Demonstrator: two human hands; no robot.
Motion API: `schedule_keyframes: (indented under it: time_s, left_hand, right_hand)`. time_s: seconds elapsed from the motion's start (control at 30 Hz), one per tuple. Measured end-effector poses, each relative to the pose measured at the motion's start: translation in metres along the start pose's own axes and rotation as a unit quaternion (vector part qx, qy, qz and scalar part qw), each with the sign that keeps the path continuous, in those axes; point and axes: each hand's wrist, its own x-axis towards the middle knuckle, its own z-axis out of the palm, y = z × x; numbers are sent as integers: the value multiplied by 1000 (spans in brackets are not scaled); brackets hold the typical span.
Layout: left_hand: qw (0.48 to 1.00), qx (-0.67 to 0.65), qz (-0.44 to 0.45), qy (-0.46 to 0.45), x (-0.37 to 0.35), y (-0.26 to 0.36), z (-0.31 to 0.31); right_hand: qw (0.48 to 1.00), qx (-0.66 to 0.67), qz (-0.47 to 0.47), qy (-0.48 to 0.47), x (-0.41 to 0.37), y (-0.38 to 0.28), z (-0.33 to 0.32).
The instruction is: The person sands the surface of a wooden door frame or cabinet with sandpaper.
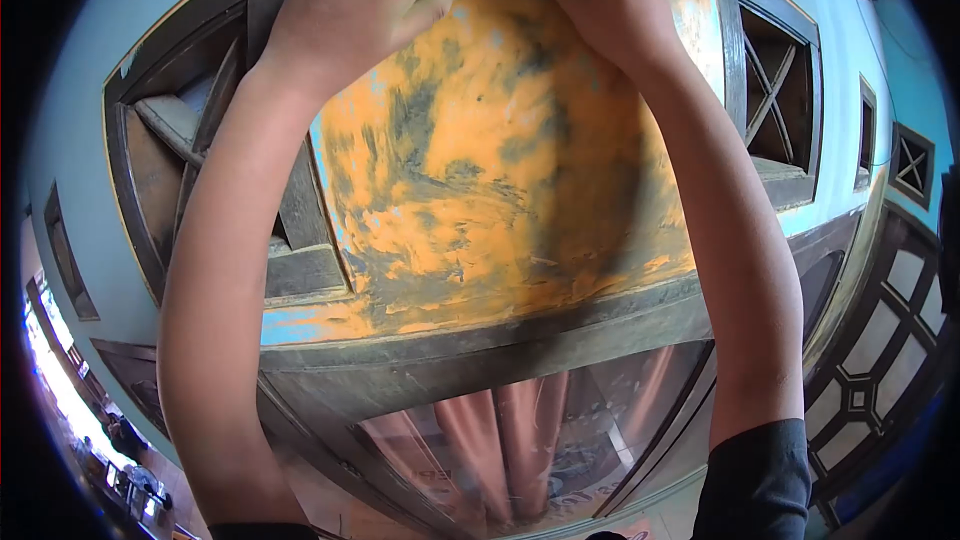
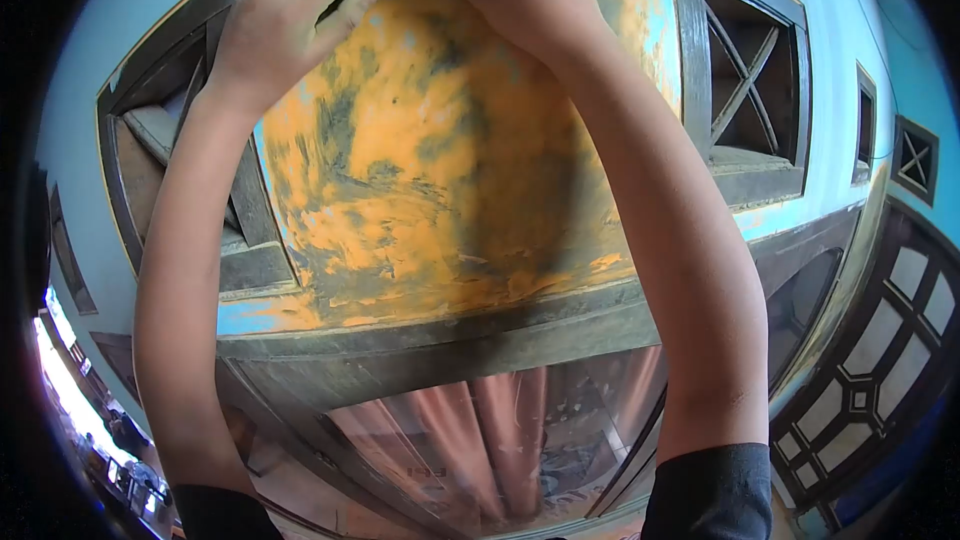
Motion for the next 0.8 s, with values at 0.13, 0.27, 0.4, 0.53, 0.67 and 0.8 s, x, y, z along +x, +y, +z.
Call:
schedule_keyframes:
  time_s: [0.13, 0.27, 0.4, 0.53, 0.67, 0.8]
  left_hand:
    - [994, -48, -37, -89, 11, 5, -11]
    - [986, -51, -54, -149, 15, -1, -3]
    - [983, 23, -43, -178, 27, 0, -1]
    - [969, -23, -137, -202, 44, 20, 9]
    - [957, -68, -207, -192, 54, 19, 3]
    - [942, 65, -275, -179, 63, 15, 2]
  right_hand:
    - [996, 64, 31, -51, 4, 4, -4]
    - [991, 59, 83, -86, 5, 1, -19]
    - [983, 143, 91, 67, -2, 13, -3]
    - [957, 191, 145, 163, 3, 29, 3]
    - [965, 191, 153, 95, 8, 26, -7]
    - [987, 83, 137, 4, 2, 35, -23]
